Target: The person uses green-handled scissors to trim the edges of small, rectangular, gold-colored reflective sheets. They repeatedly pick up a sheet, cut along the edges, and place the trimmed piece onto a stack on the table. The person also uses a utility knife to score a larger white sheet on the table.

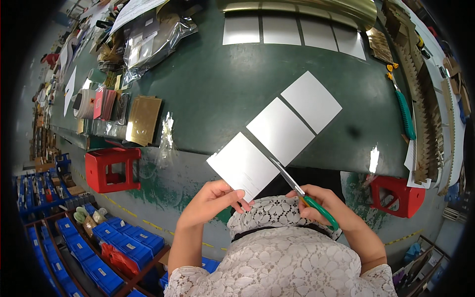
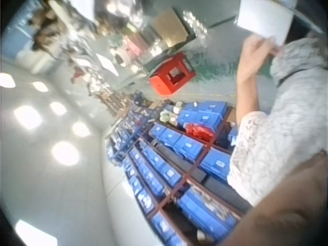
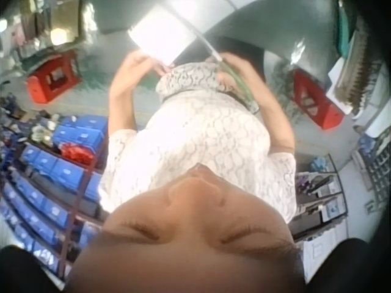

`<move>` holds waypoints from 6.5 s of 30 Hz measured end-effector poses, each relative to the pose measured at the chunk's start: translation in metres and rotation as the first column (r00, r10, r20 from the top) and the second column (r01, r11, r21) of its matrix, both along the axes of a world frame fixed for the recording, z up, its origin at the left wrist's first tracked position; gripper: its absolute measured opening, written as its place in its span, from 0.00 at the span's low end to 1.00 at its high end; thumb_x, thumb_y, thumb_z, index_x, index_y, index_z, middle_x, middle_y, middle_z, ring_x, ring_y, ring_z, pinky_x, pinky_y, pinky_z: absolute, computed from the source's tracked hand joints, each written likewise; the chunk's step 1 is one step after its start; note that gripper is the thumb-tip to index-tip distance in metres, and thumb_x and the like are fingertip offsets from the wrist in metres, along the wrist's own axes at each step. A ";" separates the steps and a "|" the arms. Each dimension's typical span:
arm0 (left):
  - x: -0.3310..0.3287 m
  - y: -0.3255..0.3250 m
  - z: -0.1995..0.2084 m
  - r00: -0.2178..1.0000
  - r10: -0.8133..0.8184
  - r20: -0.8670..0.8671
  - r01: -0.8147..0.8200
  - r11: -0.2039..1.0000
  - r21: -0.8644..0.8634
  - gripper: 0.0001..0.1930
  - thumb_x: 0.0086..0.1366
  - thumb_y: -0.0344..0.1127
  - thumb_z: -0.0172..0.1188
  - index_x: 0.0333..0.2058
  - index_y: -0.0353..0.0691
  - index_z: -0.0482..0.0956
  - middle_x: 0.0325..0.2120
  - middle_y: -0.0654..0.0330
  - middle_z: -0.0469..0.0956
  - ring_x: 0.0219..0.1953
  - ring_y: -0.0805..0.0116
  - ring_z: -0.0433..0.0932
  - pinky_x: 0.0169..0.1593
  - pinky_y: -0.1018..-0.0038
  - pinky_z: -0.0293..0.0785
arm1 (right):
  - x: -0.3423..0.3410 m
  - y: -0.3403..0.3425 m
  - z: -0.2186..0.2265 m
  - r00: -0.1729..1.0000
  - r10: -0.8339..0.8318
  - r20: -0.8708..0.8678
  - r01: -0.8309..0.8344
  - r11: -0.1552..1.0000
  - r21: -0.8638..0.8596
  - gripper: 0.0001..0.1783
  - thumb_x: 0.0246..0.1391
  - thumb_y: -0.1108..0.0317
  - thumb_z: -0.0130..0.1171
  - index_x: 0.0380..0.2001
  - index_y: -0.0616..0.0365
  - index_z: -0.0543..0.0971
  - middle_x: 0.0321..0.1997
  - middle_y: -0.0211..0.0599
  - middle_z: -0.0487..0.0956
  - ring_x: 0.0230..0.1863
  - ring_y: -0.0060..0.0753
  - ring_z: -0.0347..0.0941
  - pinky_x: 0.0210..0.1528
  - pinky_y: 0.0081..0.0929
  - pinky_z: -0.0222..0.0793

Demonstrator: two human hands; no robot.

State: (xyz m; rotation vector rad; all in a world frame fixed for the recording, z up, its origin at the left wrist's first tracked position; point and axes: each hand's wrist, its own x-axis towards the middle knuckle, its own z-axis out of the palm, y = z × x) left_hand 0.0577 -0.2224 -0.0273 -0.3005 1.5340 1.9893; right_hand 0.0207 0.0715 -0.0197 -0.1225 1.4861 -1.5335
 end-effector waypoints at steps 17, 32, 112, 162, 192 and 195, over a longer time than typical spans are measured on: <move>-0.007 -0.012 0.009 0.995 -0.104 -0.004 0.104 0.993 0.056 0.10 0.66 0.31 0.53 0.38 0.28 0.79 0.32 0.51 0.81 0.31 0.66 0.81 0.34 0.75 0.79 | -0.019 -0.041 -0.008 0.999 -0.036 -0.021 0.034 0.998 -0.060 0.20 0.57 0.56 0.58 0.43 0.63 0.74 0.23 0.25 0.71 0.20 0.13 0.63 0.22 0.14 0.60; 0.012 -0.022 0.024 0.999 -0.020 -0.032 0.021 0.998 0.053 0.10 0.66 0.30 0.54 0.39 0.27 0.78 0.34 0.52 0.81 0.32 0.67 0.81 0.35 0.76 0.78 | -0.025 -0.069 -0.007 0.989 -0.072 0.128 0.095 0.979 -0.182 0.18 0.60 0.55 0.55 0.24 0.59 0.71 0.19 0.26 0.70 0.19 0.14 0.65 0.19 0.15 0.60; -0.061 0.184 0.032 0.933 0.212 -0.292 -0.201 0.977 0.067 0.10 0.67 0.31 0.55 0.44 0.33 0.74 0.29 0.67 0.78 0.29 0.87 0.72 0.33 0.88 0.67 | 0.068 0.097 0.021 0.807 -0.495 -0.321 0.529 0.848 0.022 0.38 0.41 0.64 0.73 0.56 0.57 0.67 0.33 0.27 0.68 0.32 0.18 0.62 0.37 0.17 0.61; -0.065 0.172 0.035 0.940 0.326 -0.096 -0.310 0.938 0.153 0.12 0.66 0.32 0.55 0.46 0.34 0.74 0.38 0.62 0.79 0.39 0.77 0.76 0.43 0.81 0.72 | 0.081 0.102 0.010 0.807 -0.516 -0.286 0.530 0.848 -0.036 0.42 0.42 0.65 0.73 0.60 0.57 0.64 0.40 0.31 0.70 0.41 0.24 0.66 0.48 0.23 0.63; -0.063 0.183 0.026 0.966 0.114 -0.233 -0.121 0.993 -0.015 0.11 0.67 0.33 0.56 0.44 0.33 0.75 0.35 0.64 0.79 0.35 0.82 0.74 0.41 0.84 0.69 | 0.074 0.109 0.010 0.785 -0.549 -0.287 0.596 0.796 0.107 0.36 0.42 0.53 0.72 0.51 0.61 0.70 0.29 0.23 0.67 0.30 0.13 0.61 0.32 0.12 0.57; -0.058 0.188 0.023 0.985 -0.019 -0.173 0.019 1.000 0.001 0.12 0.67 0.33 0.55 0.45 0.32 0.75 0.36 0.64 0.79 0.36 0.82 0.74 0.41 0.84 0.69 | 0.066 0.107 0.011 0.710 -0.649 -0.273 0.688 0.722 0.072 0.27 0.46 0.65 0.70 0.48 0.61 0.72 0.24 0.23 0.66 0.27 0.14 0.62 0.32 0.14 0.61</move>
